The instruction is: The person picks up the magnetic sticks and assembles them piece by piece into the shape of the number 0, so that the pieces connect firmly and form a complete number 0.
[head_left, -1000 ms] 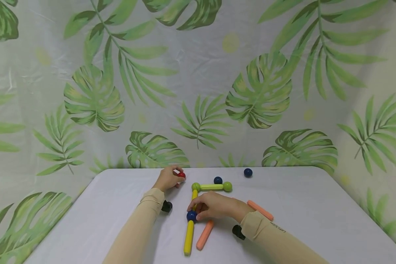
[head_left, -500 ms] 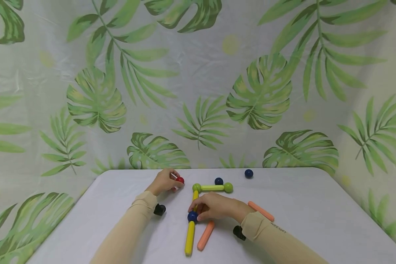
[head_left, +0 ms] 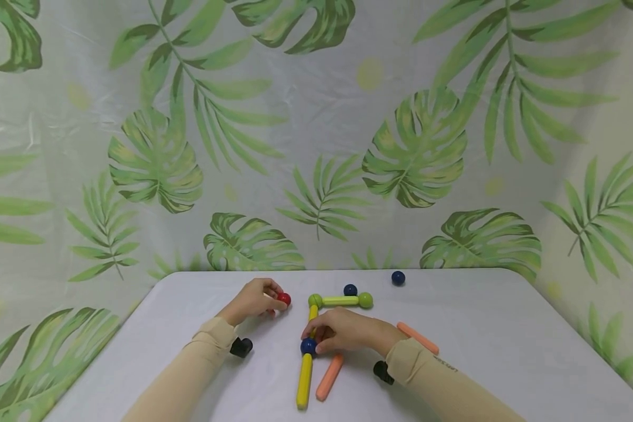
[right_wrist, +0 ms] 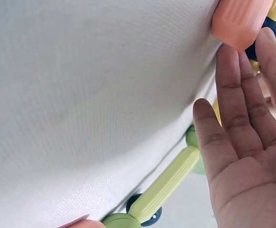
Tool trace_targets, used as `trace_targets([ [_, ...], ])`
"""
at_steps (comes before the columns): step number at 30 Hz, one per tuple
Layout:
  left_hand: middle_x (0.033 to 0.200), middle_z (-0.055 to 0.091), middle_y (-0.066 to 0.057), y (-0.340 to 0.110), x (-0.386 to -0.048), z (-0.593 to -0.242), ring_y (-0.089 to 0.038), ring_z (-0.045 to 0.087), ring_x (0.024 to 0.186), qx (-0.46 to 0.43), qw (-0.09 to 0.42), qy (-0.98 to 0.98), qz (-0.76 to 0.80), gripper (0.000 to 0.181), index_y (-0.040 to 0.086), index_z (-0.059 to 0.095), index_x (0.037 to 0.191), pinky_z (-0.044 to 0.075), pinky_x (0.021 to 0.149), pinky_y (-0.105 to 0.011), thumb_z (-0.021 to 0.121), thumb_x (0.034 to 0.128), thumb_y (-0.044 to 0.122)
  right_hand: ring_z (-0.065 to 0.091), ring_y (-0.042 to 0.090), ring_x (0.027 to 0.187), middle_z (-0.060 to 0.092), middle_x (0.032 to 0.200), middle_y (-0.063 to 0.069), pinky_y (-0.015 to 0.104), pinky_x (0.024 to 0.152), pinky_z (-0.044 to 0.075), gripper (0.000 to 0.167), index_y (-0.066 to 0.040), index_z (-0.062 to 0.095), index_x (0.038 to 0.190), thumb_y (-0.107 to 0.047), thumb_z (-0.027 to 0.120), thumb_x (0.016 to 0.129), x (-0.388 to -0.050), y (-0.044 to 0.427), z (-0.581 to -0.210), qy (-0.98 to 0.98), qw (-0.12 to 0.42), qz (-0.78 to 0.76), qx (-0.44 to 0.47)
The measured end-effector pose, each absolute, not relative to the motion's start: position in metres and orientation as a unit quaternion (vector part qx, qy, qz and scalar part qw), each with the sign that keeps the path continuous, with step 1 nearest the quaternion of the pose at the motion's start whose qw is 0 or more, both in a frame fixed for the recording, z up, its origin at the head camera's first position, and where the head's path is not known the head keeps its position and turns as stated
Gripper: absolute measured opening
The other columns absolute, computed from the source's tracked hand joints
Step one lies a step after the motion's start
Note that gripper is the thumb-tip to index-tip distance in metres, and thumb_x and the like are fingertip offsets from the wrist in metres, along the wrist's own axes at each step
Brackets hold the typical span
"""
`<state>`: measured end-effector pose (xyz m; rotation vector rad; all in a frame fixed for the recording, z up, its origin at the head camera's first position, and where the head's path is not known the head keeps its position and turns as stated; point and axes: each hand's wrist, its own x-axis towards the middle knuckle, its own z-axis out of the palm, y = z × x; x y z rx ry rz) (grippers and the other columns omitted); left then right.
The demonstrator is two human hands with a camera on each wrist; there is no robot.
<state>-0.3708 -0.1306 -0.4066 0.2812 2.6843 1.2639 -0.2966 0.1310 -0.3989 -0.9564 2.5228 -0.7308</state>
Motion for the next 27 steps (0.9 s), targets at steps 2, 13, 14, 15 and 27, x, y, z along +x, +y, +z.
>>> trace_targets([
  [2, 0.102, 0.07, -0.008, -0.133, -0.366, -0.406, -0.016, 0.07, 0.07, 0.099, 0.085, 0.896, 0.425, 0.033, 0.007, 0.07, 0.111, 0.053, 0.062, -0.027, 0.09, 0.0875, 0.018, 0.061, 0.0, 0.087, 0.071, 0.1, -0.012, 0.017, 0.086, 0.054, 0.027, -0.022, 0.075, 0.127, -0.019, 0.077, 0.1, -0.297, 0.131, -0.399, 0.89, 0.17, -0.255, -0.339],
  [13, 0.099, 0.07, -0.005, -0.145, -0.337, -0.405, -0.016, 0.068, 0.069, 0.116, 0.112, 0.886, 0.435, 0.031, 0.009, 0.07, 0.107, 0.048, 0.06, -0.028, 0.091, 0.0857, 0.017, 0.06, 0.0, 0.087, 0.071, 0.1, -0.012, 0.017, 0.087, 0.054, 0.028, -0.021, 0.075, 0.127, -0.019, 0.078, 0.1, -0.298, 0.13, -0.4, 0.891, 0.166, -0.247, -0.342],
  [14, 0.098, 0.07, -0.004, -0.145, -0.335, -0.405, -0.015, 0.067, 0.068, 0.12, 0.114, 0.886, 0.434, 0.031, 0.009, 0.071, 0.107, 0.048, 0.06, -0.028, 0.091, 0.0856, 0.018, 0.06, 0.0, 0.087, 0.071, 0.1, -0.012, 0.017, 0.087, 0.054, 0.028, -0.021, 0.075, 0.128, -0.019, 0.078, 0.1, -0.298, 0.13, -0.4, 0.891, 0.166, -0.247, -0.343],
  [15, 0.098, 0.07, -0.004, -0.146, -0.332, -0.405, -0.015, 0.067, 0.068, 0.125, 0.115, 0.885, 0.433, 0.031, 0.009, 0.071, 0.107, 0.048, 0.06, -0.028, 0.091, 0.0855, 0.018, 0.06, 0.0, 0.087, 0.071, 0.1, -0.012, 0.017, 0.087, 0.054, 0.028, -0.021, 0.075, 0.128, -0.019, 0.078, 0.1, -0.298, 0.13, -0.4, 0.891, 0.165, -0.246, -0.343],
  [27, 0.097, 0.071, -0.003, -0.147, -0.298, -0.401, -0.014, 0.063, 0.074, 0.167, 0.141, 0.879, 0.424, 0.027, 0.01, 0.075, 0.106, 0.051, 0.061, -0.028, 0.091, 0.0845, 0.015, 0.06, 0.0, 0.087, 0.071, 0.1, -0.012, 0.017, 0.088, 0.054, 0.029, -0.022, 0.074, 0.128, -0.02, 0.078, 0.1, -0.299, 0.131, -0.401, 0.89, 0.163, -0.245, -0.348],
])
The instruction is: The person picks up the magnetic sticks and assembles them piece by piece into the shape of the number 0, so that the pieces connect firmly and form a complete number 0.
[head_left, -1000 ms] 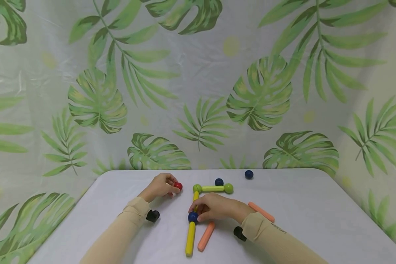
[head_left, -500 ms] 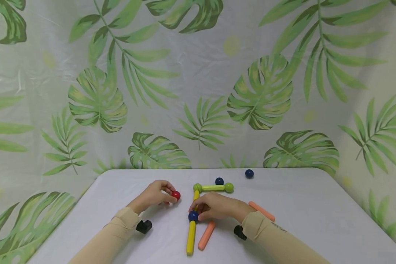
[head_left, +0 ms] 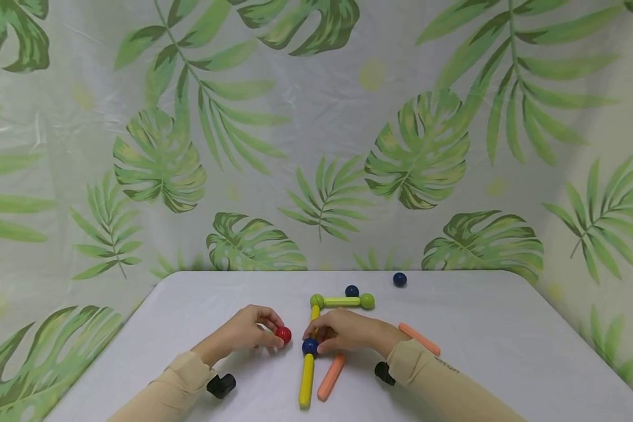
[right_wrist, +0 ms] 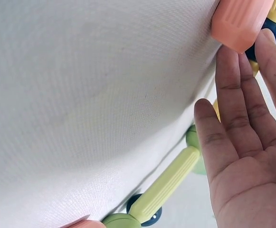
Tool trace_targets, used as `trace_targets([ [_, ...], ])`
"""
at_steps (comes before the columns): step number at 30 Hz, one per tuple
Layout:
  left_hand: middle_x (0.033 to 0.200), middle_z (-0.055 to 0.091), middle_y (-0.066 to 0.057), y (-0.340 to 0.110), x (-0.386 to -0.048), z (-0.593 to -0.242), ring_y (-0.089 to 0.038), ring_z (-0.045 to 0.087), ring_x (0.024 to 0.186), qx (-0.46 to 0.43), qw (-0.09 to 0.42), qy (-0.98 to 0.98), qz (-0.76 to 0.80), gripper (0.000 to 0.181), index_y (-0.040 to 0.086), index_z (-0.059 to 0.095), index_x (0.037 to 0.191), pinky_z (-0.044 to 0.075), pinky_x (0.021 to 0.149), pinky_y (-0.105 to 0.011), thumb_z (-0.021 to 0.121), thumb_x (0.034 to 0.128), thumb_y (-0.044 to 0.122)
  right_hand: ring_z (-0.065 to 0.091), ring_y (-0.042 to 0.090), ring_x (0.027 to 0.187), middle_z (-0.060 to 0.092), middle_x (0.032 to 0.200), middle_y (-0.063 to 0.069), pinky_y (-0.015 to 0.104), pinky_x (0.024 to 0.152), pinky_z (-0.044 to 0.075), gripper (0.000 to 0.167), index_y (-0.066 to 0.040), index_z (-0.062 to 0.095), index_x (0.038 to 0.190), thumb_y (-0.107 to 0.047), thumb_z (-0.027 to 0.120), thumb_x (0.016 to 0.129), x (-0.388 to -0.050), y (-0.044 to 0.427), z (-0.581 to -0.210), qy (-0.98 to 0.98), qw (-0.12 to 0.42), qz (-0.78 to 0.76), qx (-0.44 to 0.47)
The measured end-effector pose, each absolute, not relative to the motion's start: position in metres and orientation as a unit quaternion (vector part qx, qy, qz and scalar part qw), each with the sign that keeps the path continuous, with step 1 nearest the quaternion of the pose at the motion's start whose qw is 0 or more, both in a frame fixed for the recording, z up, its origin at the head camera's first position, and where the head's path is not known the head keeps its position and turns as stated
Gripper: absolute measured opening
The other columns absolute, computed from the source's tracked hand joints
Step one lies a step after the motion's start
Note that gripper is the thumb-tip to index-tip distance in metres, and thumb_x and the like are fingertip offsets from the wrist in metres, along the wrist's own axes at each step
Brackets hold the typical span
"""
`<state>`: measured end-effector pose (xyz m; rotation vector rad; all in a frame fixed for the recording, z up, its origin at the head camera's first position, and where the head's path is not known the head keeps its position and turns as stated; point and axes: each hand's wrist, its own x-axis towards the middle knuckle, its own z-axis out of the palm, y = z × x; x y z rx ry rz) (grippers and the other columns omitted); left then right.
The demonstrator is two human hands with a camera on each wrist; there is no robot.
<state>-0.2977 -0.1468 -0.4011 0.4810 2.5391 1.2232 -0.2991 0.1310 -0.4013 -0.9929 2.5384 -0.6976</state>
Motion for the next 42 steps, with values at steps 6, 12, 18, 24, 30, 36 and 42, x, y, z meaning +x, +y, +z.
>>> trace_targets([
  [6, 0.095, 0.072, -0.001, -0.146, -0.282, -0.399, -0.012, 0.06, 0.069, 0.191, 0.157, 0.87, 0.427, 0.027, 0.011, 0.075, 0.104, 0.047, 0.058, -0.026, 0.092, 0.0834, 0.014, 0.059, 0.001, 0.087, 0.07, 0.1, -0.013, 0.018, 0.087, 0.053, 0.028, -0.023, 0.075, 0.128, -0.019, 0.078, 0.1, -0.298, 0.131, -0.402, 0.89, 0.166, -0.248, -0.344],
  [12, 0.095, 0.07, -0.001, -0.147, -0.263, -0.401, -0.012, 0.06, 0.067, 0.199, 0.179, 0.856, 0.442, 0.027, 0.011, 0.075, 0.104, 0.047, 0.057, -0.026, 0.092, 0.0834, 0.012, 0.059, 0.001, 0.087, 0.069, 0.099, -0.013, 0.018, 0.087, 0.053, 0.028, -0.024, 0.075, 0.127, -0.019, 0.078, 0.099, -0.298, 0.131, -0.402, 0.892, 0.164, -0.246, -0.341],
  [18, 0.096, 0.069, -0.003, -0.149, -0.245, -0.404, -0.012, 0.06, 0.069, 0.202, 0.199, 0.837, 0.467, 0.029, 0.009, 0.073, 0.106, 0.047, 0.059, -0.022, 0.091, 0.0826, 0.007, 0.058, 0.002, 0.088, 0.069, 0.1, -0.012, 0.019, 0.088, 0.053, 0.028, -0.024, 0.075, 0.127, -0.019, 0.078, 0.1, -0.297, 0.131, -0.402, 0.893, 0.164, -0.248, -0.338],
  [24, 0.093, 0.066, -0.003, -0.149, -0.229, -0.407, -0.012, 0.059, 0.071, 0.209, 0.214, 0.822, 0.484, 0.029, 0.008, 0.072, 0.104, 0.047, 0.057, -0.02, 0.09, 0.0816, 0.004, 0.058, 0.001, 0.087, 0.069, 0.099, -0.012, 0.019, 0.087, 0.052, 0.027, -0.024, 0.075, 0.126, -0.018, 0.078, 0.1, -0.297, 0.131, -0.401, 0.894, 0.16, -0.245, -0.338],
  [30, 0.09, 0.067, -0.002, -0.149, -0.217, -0.413, -0.012, 0.06, 0.076, 0.214, 0.231, 0.811, 0.494, 0.027, 0.007, 0.072, 0.102, 0.05, 0.067, -0.017, 0.089, 0.0821, 0.002, 0.057, 0.001, 0.086, 0.069, 0.098, -0.013, 0.019, 0.086, 0.051, 0.027, -0.024, 0.075, 0.126, -0.018, 0.078, 0.1, -0.296, 0.13, -0.4, 0.896, 0.157, -0.242, -0.339],
  [36, 0.089, 0.069, -0.004, -0.149, -0.206, -0.415, -0.015, 0.061, 0.077, 0.203, 0.263, 0.794, 0.508, 0.025, 0.006, 0.072, 0.103, 0.053, 0.069, -0.018, 0.087, 0.0834, 0.001, 0.057, 0.001, 0.087, 0.068, 0.099, -0.013, 0.02, 0.086, 0.051, 0.027, -0.024, 0.075, 0.126, -0.018, 0.078, 0.1, -0.295, 0.13, -0.399, 0.896, 0.156, -0.243, -0.338],
  [42, 0.086, 0.071, -0.001, -0.146, -0.2, -0.414, -0.011, 0.063, 0.073, 0.229, 0.261, 0.789, 0.507, 0.02, 0.007, 0.074, 0.1, 0.053, 0.067, -0.017, 0.087, 0.0855, 0.003, 0.057, 0.0, 0.087, 0.068, 0.099, -0.013, 0.019, 0.085, 0.051, 0.027, -0.024, 0.075, 0.126, -0.017, 0.078, 0.1, -0.295, 0.13, -0.399, 0.895, 0.157, -0.246, -0.337],
])
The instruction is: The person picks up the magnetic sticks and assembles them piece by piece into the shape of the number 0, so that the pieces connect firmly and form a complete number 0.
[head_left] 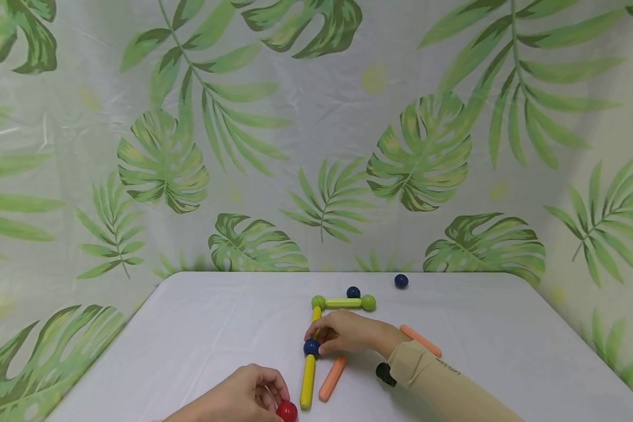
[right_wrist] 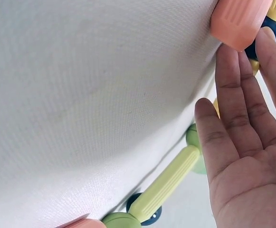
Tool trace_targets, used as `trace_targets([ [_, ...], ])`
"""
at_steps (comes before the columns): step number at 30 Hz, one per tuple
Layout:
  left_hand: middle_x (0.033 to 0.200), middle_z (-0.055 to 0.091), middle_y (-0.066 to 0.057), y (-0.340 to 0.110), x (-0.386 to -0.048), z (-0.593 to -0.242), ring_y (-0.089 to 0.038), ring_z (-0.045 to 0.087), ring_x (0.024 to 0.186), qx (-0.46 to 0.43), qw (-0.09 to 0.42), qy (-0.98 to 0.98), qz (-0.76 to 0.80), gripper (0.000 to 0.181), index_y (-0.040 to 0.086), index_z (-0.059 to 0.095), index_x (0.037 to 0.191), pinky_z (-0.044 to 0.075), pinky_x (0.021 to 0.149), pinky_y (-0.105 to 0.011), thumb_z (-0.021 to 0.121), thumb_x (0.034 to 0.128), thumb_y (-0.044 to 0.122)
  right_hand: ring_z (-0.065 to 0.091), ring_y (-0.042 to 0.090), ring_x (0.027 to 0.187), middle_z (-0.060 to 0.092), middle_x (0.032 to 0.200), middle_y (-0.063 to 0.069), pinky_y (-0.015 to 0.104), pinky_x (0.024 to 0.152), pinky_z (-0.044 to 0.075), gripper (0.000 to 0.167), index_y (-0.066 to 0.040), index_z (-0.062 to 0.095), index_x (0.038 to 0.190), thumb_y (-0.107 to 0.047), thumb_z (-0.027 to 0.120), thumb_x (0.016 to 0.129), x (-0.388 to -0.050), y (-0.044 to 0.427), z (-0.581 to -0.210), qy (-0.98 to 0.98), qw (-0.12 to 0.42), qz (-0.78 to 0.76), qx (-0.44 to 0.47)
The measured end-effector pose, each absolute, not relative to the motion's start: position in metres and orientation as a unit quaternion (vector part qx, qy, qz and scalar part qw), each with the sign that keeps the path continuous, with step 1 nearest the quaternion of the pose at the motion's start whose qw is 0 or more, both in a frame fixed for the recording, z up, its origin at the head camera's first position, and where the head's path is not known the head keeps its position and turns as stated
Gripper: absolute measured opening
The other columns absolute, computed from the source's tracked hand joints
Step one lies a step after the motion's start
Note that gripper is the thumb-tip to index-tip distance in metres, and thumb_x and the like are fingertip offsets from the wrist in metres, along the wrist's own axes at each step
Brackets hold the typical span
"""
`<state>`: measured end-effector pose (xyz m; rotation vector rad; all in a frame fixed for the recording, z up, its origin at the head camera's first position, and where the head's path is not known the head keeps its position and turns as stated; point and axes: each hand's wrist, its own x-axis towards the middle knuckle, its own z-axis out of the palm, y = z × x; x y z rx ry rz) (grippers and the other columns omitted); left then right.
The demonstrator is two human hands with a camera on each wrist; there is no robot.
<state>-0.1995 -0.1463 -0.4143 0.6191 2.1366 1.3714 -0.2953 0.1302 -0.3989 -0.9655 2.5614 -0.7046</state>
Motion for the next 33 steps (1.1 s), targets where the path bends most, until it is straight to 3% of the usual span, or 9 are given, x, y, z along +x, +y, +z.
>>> trace_targets([
  [6, 0.085, 0.073, 0.001, -0.148, -0.205, -0.426, -0.008, 0.065, 0.072, 0.257, 0.258, 0.782, 0.506, 0.019, 0.006, 0.075, 0.101, 0.053, 0.068, -0.017, 0.086, 0.0862, 0.004, 0.057, 0.0, 0.086, 0.068, 0.099, -0.013, 0.019, 0.084, 0.051, 0.027, -0.023, 0.075, 0.126, -0.017, 0.077, 0.1, -0.295, 0.13, -0.398, 0.893, 0.158, -0.248, -0.34],
  [12, 0.092, 0.078, 0.002, -0.163, -0.241, -0.488, -0.009, 0.072, 0.077, 0.283, 0.264, 0.767, 0.511, 0.029, 0.017, 0.076, 0.106, 0.059, 0.071, -0.022, 0.093, 0.0848, 0.027, 0.056, 0.0, 0.085, 0.069, 0.098, -0.012, 0.019, 0.083, 0.05, 0.027, -0.022, 0.075, 0.127, -0.017, 0.077, 0.1, -0.295, 0.131, -0.397, 0.892, 0.155, -0.245, -0.347],
  [15, 0.096, 0.08, -0.001, -0.165, -0.249, -0.506, -0.011, 0.074, 0.078, 0.287, 0.262, 0.762, 0.518, 0.031, 0.017, 0.076, 0.108, 0.061, 0.071, -0.024, 0.093, 0.085, 0.029, 0.056, 0.0, 0.085, 0.069, 0.098, -0.01, 0.019, 0.082, 0.05, 0.027, -0.021, 0.075, 0.127, -0.017, 0.077, 0.1, -0.294, 0.132, -0.396, 0.891, 0.152, -0.243, -0.351],
  [28, 0.089, 0.075, 0.004, -0.149, -0.223, -0.483, -0.008, 0.069, 0.075, 0.256, 0.238, 0.77, 0.533, 0.026, 0.012, 0.072, 0.105, 0.059, 0.071, -0.021, 0.09, 0.0866, 0.018, 0.057, -0.001, 0.086, 0.068, 0.098, -0.013, 0.019, 0.084, 0.051, 0.027, -0.023, 0.075, 0.126, -0.017, 0.077, 0.1, -0.297, 0.131, -0.399, 0.894, 0.153, -0.243, -0.345],
  [33, 0.086, 0.073, 0.003, -0.144, -0.221, -0.486, -0.01, 0.068, 0.074, 0.227, 0.23, 0.793, 0.517, 0.029, 0.014, 0.07, 0.103, 0.056, 0.068, -0.019, 0.091, 0.0826, 0.013, 0.058, -0.001, 0.086, 0.069, 0.099, -0.013, 0.019, 0.084, 0.051, 0.027, -0.023, 0.075, 0.127, -0.018, 0.077, 0.1, -0.297, 0.131, -0.4, 0.893, 0.157, -0.244, -0.345],
])
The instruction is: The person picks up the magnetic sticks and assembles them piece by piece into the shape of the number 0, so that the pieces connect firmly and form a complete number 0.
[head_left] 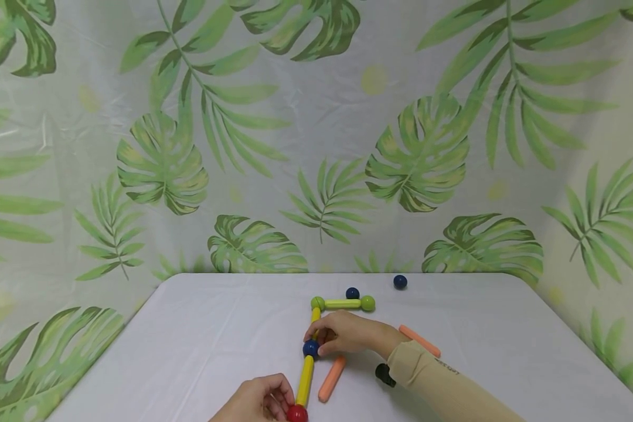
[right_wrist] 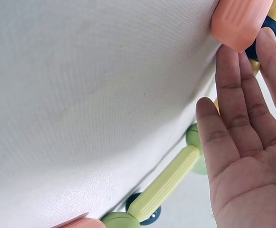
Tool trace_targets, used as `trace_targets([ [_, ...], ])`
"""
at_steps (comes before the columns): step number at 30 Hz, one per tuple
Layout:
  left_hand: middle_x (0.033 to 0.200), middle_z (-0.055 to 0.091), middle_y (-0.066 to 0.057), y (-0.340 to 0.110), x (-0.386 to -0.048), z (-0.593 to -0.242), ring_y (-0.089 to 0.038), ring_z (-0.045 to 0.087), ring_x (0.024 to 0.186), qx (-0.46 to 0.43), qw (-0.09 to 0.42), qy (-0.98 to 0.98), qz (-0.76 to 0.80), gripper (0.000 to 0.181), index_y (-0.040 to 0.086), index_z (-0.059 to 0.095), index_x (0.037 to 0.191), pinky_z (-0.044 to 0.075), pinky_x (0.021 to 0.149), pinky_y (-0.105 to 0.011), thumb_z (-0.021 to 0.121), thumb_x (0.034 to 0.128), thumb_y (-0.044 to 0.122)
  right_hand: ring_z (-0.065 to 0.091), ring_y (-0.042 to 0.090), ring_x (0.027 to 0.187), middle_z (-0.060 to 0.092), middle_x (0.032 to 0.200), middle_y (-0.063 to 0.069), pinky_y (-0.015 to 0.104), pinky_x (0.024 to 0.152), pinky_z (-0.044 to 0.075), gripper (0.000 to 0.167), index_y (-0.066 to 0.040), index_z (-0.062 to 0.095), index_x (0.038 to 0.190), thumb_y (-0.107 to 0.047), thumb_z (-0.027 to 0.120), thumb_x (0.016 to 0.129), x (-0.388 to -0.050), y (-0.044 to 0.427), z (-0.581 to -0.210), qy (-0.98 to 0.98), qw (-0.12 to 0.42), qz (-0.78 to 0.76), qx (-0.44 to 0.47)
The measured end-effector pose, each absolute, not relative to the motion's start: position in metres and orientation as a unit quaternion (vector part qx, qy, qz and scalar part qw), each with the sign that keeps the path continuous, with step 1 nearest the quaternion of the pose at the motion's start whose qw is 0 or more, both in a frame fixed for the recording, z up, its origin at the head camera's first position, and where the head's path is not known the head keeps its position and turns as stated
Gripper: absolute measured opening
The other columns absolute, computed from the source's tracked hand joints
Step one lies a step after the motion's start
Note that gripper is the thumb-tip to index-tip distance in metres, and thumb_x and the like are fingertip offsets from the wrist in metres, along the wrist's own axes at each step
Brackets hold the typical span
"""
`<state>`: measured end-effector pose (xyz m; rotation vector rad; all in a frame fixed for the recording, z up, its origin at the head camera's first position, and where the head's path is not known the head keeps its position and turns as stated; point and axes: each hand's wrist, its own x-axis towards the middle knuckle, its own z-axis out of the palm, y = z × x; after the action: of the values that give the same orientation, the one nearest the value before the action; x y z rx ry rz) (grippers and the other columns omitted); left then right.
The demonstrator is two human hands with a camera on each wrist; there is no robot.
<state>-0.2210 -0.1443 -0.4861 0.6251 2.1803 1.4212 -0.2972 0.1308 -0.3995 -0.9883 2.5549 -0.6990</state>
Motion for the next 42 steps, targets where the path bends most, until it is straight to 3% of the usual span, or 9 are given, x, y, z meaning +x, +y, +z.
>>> trace_targets([
  [11, 0.091, 0.074, -0.002, -0.142, -0.23, -0.506, -0.02, 0.07, 0.081, 0.203, 0.229, 0.81, 0.5, 0.033, 0.018, 0.069, 0.103, 0.059, 0.071, -0.024, 0.094, 0.0816, 0.017, 0.058, -0.001, 0.086, 0.069, 0.098, -0.013, 0.019, 0.084, 0.051, 0.027, -0.024, 0.075, 0.125, -0.018, 0.078, 0.1, -0.298, 0.131, -0.401, 0.892, 0.158, -0.249, -0.343],
  [25, 0.098, 0.074, 0.007, -0.141, -0.235, -0.506, -0.011, 0.07, 0.083, 0.264, 0.255, 0.808, 0.461, 0.041, 0.029, 0.065, 0.115, 0.057, 0.071, -0.023, 0.092, 0.0854, 0.019, 0.059, 0.0, 0.087, 0.07, 0.1, -0.013, 0.019, 0.085, 0.052, 0.028, -0.024, 0.076, 0.128, -0.019, 0.078, 0.1, -0.296, 0.131, -0.399, 0.892, 0.16, -0.252, -0.34],
  [33, 0.105, 0.076, 0.009, -0.14, -0.235, -0.507, -0.009, 0.071, 0.084, 0.282, 0.268, 0.79, 0.474, 0.035, 0.031, 0.073, 0.118, 0.058, 0.073, -0.022, 0.09, 0.0884, 0.023, 0.063, 0.0, 0.09, 0.072, 0.101, -0.012, 0.021, 0.086, 0.055, 0.033, -0.024, 0.073, 0.132, -0.018, 0.077, 0.1, -0.291, 0.136, -0.393, 0.892, 0.166, -0.261, -0.329],
  [42, 0.103, 0.076, 0.007, -0.14, -0.234, -0.507, -0.009, 0.07, 0.081, 0.282, 0.267, 0.784, 0.484, 0.034, 0.03, 0.075, 0.117, 0.058, 0.07, -0.022, 0.091, 0.0873, 0.025, 0.066, 0.004, 0.09, 0.071, 0.094, -0.008, 0.022, 0.085, 0.056, 0.022, -0.013, 0.077, 0.12, -0.009, 0.078, 0.098, -0.286, 0.161, -0.382, 0.896, 0.141, -0.258, -0.334],
])
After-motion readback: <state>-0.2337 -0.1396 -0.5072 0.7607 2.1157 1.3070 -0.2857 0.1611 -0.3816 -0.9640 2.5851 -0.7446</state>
